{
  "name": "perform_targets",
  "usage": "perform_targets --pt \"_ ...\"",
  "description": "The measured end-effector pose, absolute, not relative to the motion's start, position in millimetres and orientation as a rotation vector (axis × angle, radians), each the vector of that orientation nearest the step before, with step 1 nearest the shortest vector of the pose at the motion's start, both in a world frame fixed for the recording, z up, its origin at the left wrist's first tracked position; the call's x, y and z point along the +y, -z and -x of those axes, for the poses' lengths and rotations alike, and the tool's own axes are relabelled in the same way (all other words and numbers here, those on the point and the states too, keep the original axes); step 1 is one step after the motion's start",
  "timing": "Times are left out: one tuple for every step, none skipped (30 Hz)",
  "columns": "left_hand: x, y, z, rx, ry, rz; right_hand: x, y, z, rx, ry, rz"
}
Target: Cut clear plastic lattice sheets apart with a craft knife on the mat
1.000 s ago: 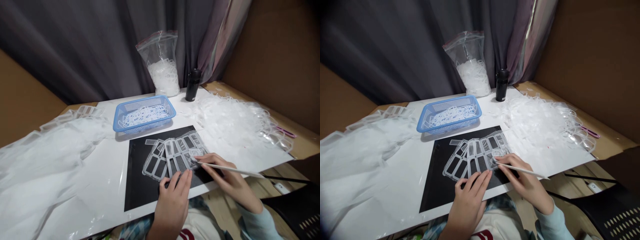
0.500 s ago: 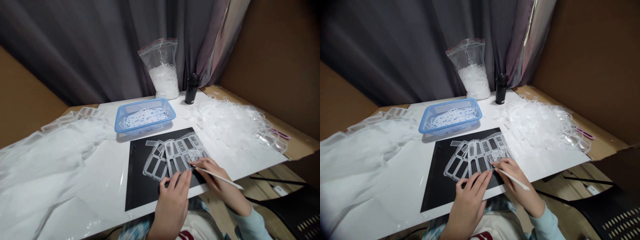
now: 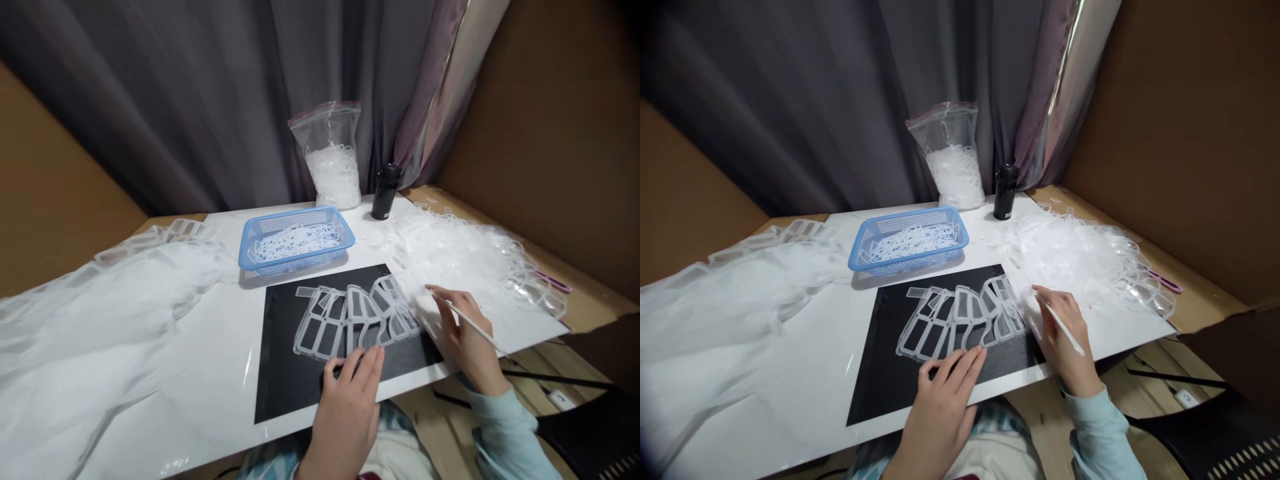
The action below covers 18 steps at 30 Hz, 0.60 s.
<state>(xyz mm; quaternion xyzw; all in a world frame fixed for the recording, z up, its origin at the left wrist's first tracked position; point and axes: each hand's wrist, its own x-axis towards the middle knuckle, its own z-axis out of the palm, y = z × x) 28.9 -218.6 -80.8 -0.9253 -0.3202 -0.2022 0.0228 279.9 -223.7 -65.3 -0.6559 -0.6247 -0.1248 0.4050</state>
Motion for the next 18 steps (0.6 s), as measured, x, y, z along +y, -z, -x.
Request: perform_targets --pt "-219.5 80.0 -29.4 -0.985 0.646 2.872 -222.8 64.1 -282.6 -1.544 0.346 1.668" --pt "-220.5 78.9 -29.1 -0.975 0.673 2.886 -222.3 63.3 -285.1 -1.508 0.364 1.68" --pt "-221.3 77.5 -27.6 -0.966 0.713 2.905 -222.2 62.7 -287.3 -1.473 0.37 1.691" --pt "-221.6 75.8 -24.4 -0.959 0.773 2.926 -222.5 62.5 -289.0 -1.449 0.363 1.7" --pt "-221.0 74.2 -19.2 -0.968 0.852 2.936 -223.2 62.5 -290.1 -1.445 0.34 1.703" --pt "-219.0 72.9 -11.8 -1.008 0.933 2.929 -224.2 62.7 -290.3 -1.46 0.307 1.697" --pt "-215.5 72.0 -2.7 -1.074 1.005 2.903 -225.4 63.1 -289.5 -1.485 0.264 1.682" --pt "-210.3 71.6 7.6 -1.195 1.059 2.84 -226.6 63.6 -287.5 -1.515 0.214 1.659" --pt "-203.6 71.9 18.1 -1.349 1.057 2.766 -227.8 64.3 -284.4 -1.543 0.157 1.631" --pt "-196.0 72.6 28.0 -1.493 1.034 2.698 -228.7 65.1 -280.2 -1.564 0.099 1.596" --pt "-188.0 73.7 36.2 -1.66 1.037 2.6 -229.4 66.0 -275.0 -1.583 0.042 1.559" --pt "-180.2 75.0 42.1 -1.819 1.002 2.539 -229.8 67.0 -269.2 -1.605 -0.013 1.522" --pt "-173.2 76.3 45.3 -1.924 0.962 2.509 -229.9 67.9 -262.9 -1.628 -0.061 1.487" --pt "-167.4 77.5 45.9 -1.983 0.937 2.495 -229.9 68.7 -256.4 -1.645 -0.101 1.456" --pt "-163.0 78.4 44.4 -2.009 0.912 2.504 -229.8 69.3 -250.2 -1.657 -0.136 1.431" --pt "-160.1 78.8 41.6 -2.007 0.9 2.521 -229.9 69.4 -244.4 -1.663 -0.164 1.413" --pt "-158.6 78.7 38.7 -1.996 0.897 2.538 -230.3 69.0 -239.3 -1.665 -0.189 1.402" --pt "-158.7 77.8 36.7 -1.988 0.895 2.553 -231.0 68.0 -235.1 -1.665 -0.208 1.395"
